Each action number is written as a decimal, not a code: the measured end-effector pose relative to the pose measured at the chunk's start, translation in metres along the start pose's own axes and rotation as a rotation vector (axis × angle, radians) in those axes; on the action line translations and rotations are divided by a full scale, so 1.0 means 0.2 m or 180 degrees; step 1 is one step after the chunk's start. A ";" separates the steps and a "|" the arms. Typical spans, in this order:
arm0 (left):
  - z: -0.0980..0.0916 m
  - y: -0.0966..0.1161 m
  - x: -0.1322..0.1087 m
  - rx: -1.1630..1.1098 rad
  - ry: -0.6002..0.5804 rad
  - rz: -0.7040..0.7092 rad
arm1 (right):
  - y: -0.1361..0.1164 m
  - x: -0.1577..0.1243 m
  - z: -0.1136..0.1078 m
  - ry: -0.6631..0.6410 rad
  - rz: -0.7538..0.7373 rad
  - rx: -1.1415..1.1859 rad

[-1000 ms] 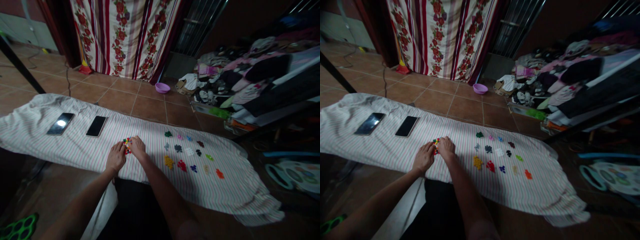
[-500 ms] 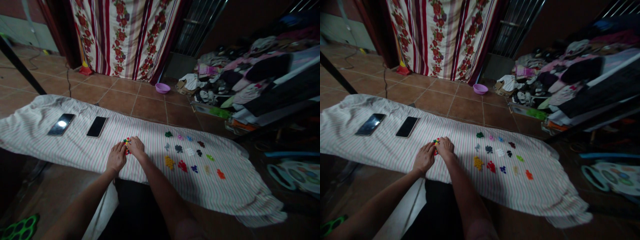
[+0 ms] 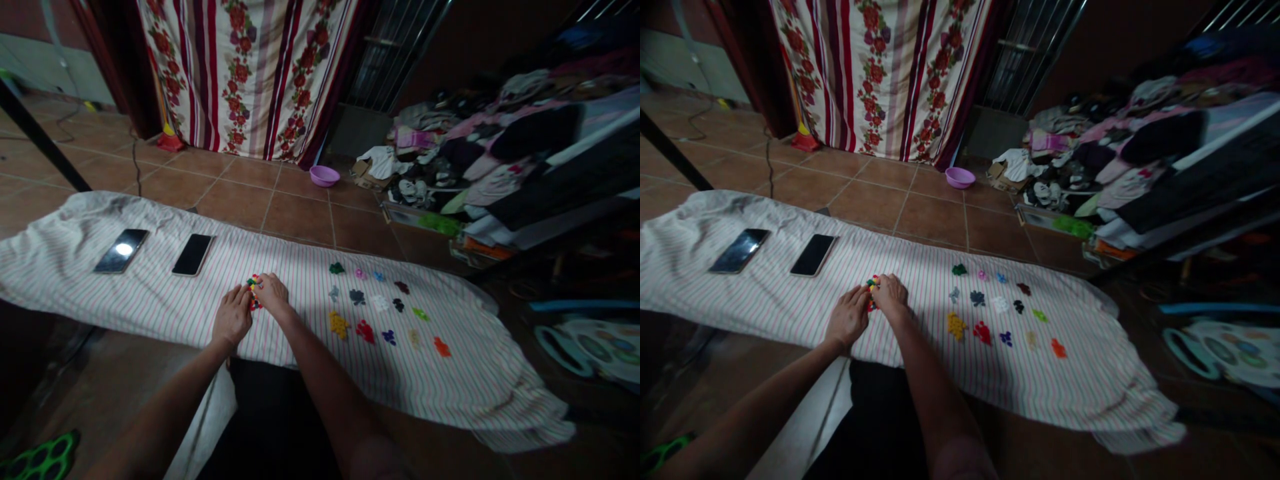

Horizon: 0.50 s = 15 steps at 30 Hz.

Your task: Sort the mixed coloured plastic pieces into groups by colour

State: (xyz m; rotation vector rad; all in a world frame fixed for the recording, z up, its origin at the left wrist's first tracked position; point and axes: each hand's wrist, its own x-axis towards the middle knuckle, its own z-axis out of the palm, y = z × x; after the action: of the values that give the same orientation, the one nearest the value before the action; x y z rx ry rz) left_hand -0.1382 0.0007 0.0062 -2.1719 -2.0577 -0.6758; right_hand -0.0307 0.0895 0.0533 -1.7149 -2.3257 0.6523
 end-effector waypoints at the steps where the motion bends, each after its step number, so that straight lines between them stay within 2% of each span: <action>1: 0.00 0.00 0.00 -0.0004 -0.0005 0.0004 | 0.00 0.00 0.00 0.0004 -0.0007 0.0019; 11: 0.00 0.00 0.00 0.0028 -0.0059 0.0003 | -0.01 0.01 -0.02 -0.0142 -0.0087 -0.0022; 15: 0.00 0.00 0.00 0.0040 -0.0056 -0.0010 | 0.00 0.01 -0.02 -0.0075 -0.0084 0.0072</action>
State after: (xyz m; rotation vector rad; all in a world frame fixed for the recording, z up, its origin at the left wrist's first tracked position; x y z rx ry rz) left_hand -0.1376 0.0006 0.0071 -2.1762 -2.0684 -0.6448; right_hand -0.0293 0.0916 0.0570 -1.6729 -2.3434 0.6949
